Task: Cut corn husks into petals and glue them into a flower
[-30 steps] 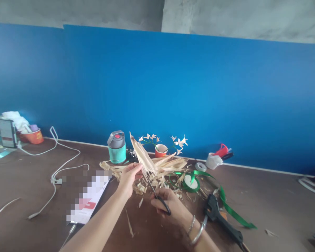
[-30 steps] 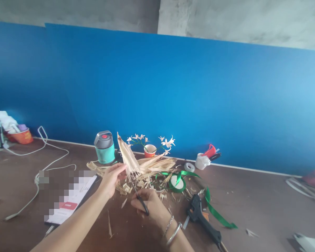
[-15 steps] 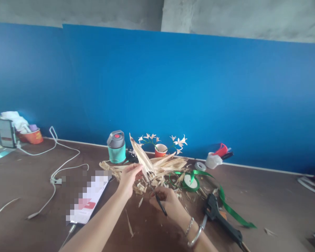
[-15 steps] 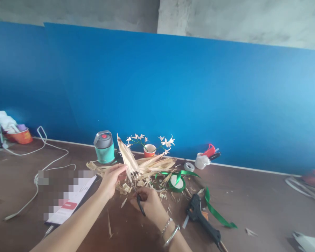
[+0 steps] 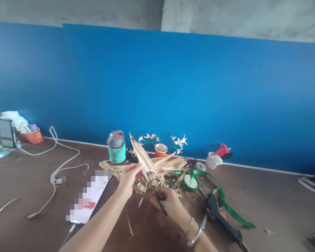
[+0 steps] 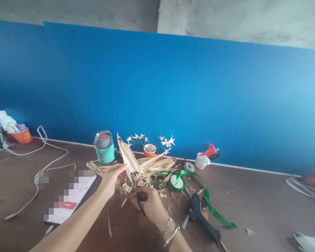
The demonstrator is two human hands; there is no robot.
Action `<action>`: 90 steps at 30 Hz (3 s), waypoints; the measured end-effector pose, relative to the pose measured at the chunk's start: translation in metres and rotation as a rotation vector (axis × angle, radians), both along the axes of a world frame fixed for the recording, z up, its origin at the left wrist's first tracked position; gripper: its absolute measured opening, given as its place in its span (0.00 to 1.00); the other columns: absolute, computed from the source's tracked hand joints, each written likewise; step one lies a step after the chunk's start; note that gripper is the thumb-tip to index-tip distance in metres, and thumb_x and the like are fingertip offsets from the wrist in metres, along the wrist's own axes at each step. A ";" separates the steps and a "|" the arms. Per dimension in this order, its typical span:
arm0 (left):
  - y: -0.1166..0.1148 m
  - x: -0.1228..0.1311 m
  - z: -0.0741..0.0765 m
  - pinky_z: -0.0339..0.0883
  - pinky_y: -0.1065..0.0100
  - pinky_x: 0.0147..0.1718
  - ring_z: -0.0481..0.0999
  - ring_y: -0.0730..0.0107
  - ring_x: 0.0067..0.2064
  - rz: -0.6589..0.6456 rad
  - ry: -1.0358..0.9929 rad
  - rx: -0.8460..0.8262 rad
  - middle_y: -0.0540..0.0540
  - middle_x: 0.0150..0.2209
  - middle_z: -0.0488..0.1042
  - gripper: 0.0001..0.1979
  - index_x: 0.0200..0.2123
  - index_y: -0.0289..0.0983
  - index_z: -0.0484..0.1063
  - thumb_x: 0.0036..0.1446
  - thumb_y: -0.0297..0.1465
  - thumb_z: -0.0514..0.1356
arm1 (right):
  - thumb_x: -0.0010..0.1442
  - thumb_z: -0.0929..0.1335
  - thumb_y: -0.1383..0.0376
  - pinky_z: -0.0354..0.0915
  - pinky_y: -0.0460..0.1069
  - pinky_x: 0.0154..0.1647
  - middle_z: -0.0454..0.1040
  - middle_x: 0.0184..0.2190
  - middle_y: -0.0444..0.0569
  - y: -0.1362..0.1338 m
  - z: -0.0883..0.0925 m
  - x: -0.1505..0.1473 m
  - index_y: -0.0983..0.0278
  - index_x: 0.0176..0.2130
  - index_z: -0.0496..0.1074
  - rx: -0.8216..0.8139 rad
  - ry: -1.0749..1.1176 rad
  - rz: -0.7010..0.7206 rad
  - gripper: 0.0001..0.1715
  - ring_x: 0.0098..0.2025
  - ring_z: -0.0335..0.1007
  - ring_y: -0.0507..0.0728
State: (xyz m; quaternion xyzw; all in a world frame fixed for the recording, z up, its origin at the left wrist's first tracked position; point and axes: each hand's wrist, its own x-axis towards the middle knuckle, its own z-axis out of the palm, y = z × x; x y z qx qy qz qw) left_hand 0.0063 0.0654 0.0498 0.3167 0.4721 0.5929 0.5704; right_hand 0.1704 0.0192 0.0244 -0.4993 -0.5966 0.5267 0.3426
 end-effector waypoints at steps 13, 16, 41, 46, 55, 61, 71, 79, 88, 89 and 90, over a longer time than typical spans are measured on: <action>-0.001 0.001 -0.002 0.63 0.74 0.24 0.71 0.74 0.24 -0.003 -0.021 0.001 0.49 0.20 0.74 0.12 0.22 0.33 0.74 0.36 0.35 0.68 | 0.43 0.70 0.67 0.51 0.43 0.21 0.66 0.19 0.42 0.000 0.000 0.000 0.68 0.28 0.72 0.083 -0.073 -0.021 0.08 0.21 0.57 0.49; -0.001 0.002 -0.003 0.63 0.74 0.24 0.71 0.74 0.24 0.004 -0.019 0.001 0.49 0.20 0.74 0.11 0.22 0.33 0.74 0.36 0.35 0.68 | 0.43 0.70 0.67 0.49 0.43 0.20 0.65 0.18 0.41 0.001 -0.002 0.000 0.68 0.29 0.72 0.094 -0.077 -0.020 0.08 0.21 0.55 0.48; -0.001 0.003 -0.005 0.65 0.73 0.25 0.72 0.73 0.23 0.030 -0.094 -0.031 0.50 0.20 0.74 0.12 0.23 0.33 0.74 0.35 0.34 0.69 | 0.44 0.68 0.68 0.50 0.42 0.20 0.67 0.18 0.42 0.002 -0.003 0.001 0.68 0.28 0.73 0.147 -0.139 -0.032 0.07 0.21 0.57 0.49; -0.003 0.008 -0.005 0.65 0.73 0.25 0.73 0.73 0.24 0.053 -0.144 -0.052 0.49 0.21 0.74 0.13 0.24 0.33 0.74 0.34 0.33 0.69 | 0.44 0.69 0.67 0.53 0.43 0.21 0.70 0.19 0.44 0.003 -0.005 0.001 0.68 0.29 0.73 0.129 -0.115 -0.046 0.08 0.22 0.60 0.50; -0.006 0.013 -0.003 0.68 0.72 0.28 0.74 0.73 0.25 0.081 -0.241 -0.057 0.48 0.22 0.75 0.13 0.24 0.32 0.74 0.33 0.32 0.70 | 0.45 0.69 0.65 0.51 0.42 0.19 0.69 0.18 0.43 0.003 -0.007 0.000 0.67 0.29 0.73 0.110 -0.071 -0.064 0.09 0.20 0.58 0.49; -0.007 0.014 -0.003 0.69 0.71 0.30 0.74 0.72 0.26 0.079 -0.272 -0.055 0.48 0.22 0.75 0.13 0.24 0.32 0.74 0.33 0.31 0.70 | 0.45 0.69 0.65 0.49 0.42 0.18 0.67 0.16 0.42 0.002 -0.004 0.000 0.67 0.28 0.73 0.119 -0.088 -0.075 0.07 0.19 0.56 0.48; -0.009 0.018 -0.006 0.71 0.71 0.30 0.76 0.71 0.27 0.064 -0.349 -0.070 0.46 0.24 0.76 0.10 0.25 0.31 0.74 0.36 0.28 0.69 | 0.45 0.68 0.67 0.47 0.42 0.17 0.63 0.15 0.39 0.001 -0.004 -0.001 0.66 0.28 0.71 0.129 -0.060 -0.081 0.06 0.18 0.53 0.47; -0.012 0.022 -0.005 0.71 0.73 0.30 0.75 0.74 0.27 0.116 -0.415 -0.085 0.48 0.24 0.76 0.06 0.24 0.32 0.73 0.39 0.24 0.67 | 0.44 0.67 0.68 0.46 0.42 0.17 0.58 0.14 0.37 0.001 -0.005 -0.002 0.66 0.28 0.71 0.140 -0.051 -0.102 0.06 0.17 0.49 0.47; -0.014 0.026 -0.008 0.70 0.72 0.33 0.75 0.74 0.29 0.124 -0.409 -0.041 0.49 0.25 0.75 0.07 0.21 0.33 0.72 0.37 0.26 0.68 | 0.45 0.67 0.68 0.49 0.43 0.19 0.60 0.15 0.38 0.000 -0.006 -0.004 0.66 0.28 0.71 0.174 -0.049 -0.123 0.05 0.19 0.52 0.48; -0.014 0.026 -0.008 0.70 0.72 0.33 0.75 0.74 0.29 0.126 -0.402 -0.039 0.49 0.25 0.75 0.07 0.21 0.33 0.71 0.37 0.26 0.68 | 0.45 0.67 0.68 0.49 0.43 0.19 0.61 0.15 0.38 -0.001 -0.005 -0.004 0.66 0.28 0.71 0.177 -0.054 -0.122 0.05 0.19 0.52 0.48; -0.015 0.026 -0.008 0.70 0.72 0.33 0.75 0.73 0.29 0.129 -0.395 -0.039 0.49 0.25 0.75 0.08 0.21 0.33 0.71 0.37 0.26 0.68 | 0.45 0.67 0.68 0.49 0.43 0.19 0.61 0.15 0.38 -0.001 -0.005 -0.004 0.66 0.28 0.71 0.177 -0.058 -0.122 0.05 0.19 0.52 0.48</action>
